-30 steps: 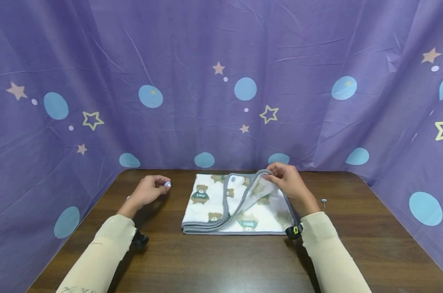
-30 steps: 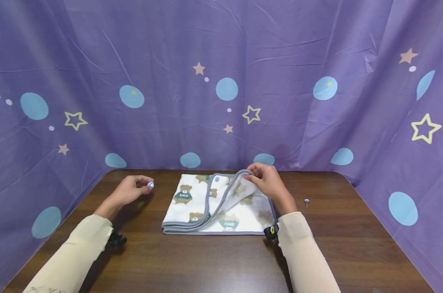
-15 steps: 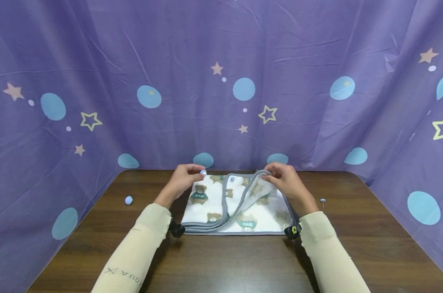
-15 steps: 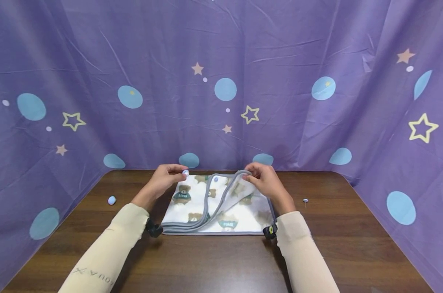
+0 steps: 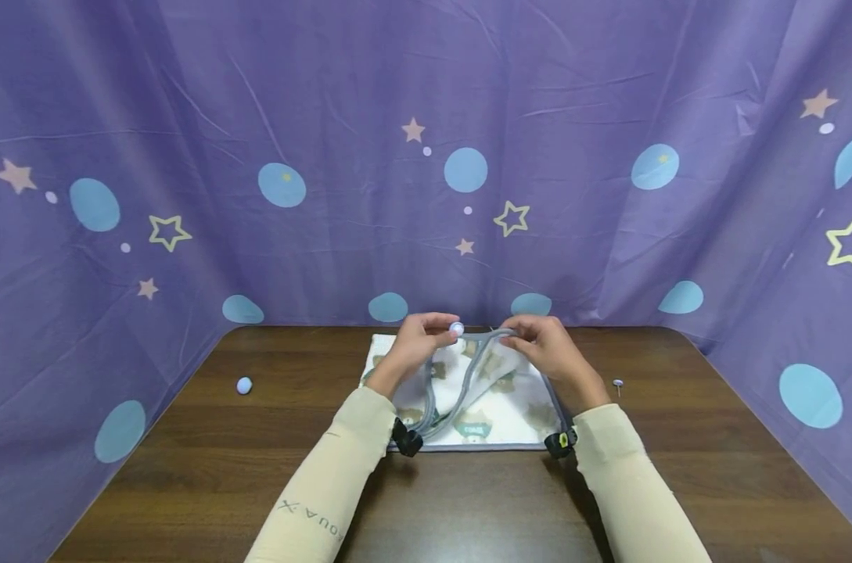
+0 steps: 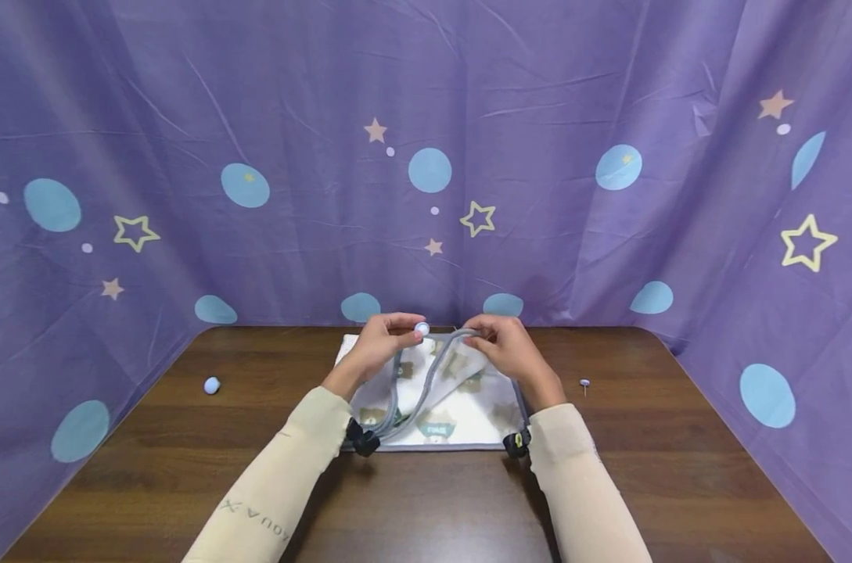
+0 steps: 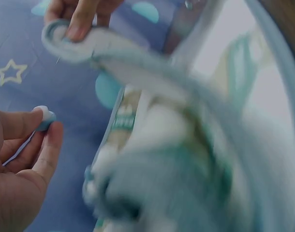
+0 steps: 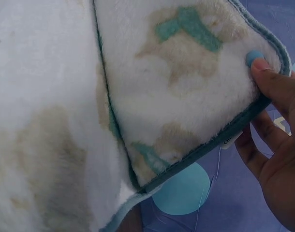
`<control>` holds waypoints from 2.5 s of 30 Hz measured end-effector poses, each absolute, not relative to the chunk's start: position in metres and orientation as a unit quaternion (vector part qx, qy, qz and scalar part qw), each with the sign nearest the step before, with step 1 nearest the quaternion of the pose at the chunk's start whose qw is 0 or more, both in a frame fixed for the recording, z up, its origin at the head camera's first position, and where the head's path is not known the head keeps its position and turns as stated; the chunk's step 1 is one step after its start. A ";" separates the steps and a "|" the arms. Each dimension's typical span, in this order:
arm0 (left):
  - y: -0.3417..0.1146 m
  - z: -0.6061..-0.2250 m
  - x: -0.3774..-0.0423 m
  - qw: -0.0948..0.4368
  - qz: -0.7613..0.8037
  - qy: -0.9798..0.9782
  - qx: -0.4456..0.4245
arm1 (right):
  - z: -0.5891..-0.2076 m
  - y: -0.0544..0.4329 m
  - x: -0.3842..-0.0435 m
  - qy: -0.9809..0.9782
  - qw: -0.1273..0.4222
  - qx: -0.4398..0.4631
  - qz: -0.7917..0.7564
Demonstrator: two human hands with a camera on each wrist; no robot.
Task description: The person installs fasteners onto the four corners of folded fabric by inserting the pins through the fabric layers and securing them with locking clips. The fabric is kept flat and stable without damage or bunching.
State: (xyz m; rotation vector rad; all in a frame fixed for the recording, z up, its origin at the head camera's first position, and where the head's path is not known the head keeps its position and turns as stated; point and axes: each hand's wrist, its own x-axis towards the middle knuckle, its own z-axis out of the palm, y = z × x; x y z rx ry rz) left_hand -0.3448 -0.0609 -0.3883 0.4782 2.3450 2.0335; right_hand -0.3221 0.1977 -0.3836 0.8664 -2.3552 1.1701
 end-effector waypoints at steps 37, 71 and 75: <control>-0.015 -0.400 -0.331 -0.025 0.711 0.670 0.211 | -0.376 0.196 -0.316 -0.838 0.173 0.312 0.412; -0.045 -0.401 -0.317 -0.031 0.543 0.775 0.324 | -0.383 0.196 -0.323 -0.851 0.169 0.283 0.409; -0.049 -0.402 -0.319 -0.034 0.544 0.782 0.303 | -0.383 0.197 -0.323 -0.858 0.165 0.275 0.402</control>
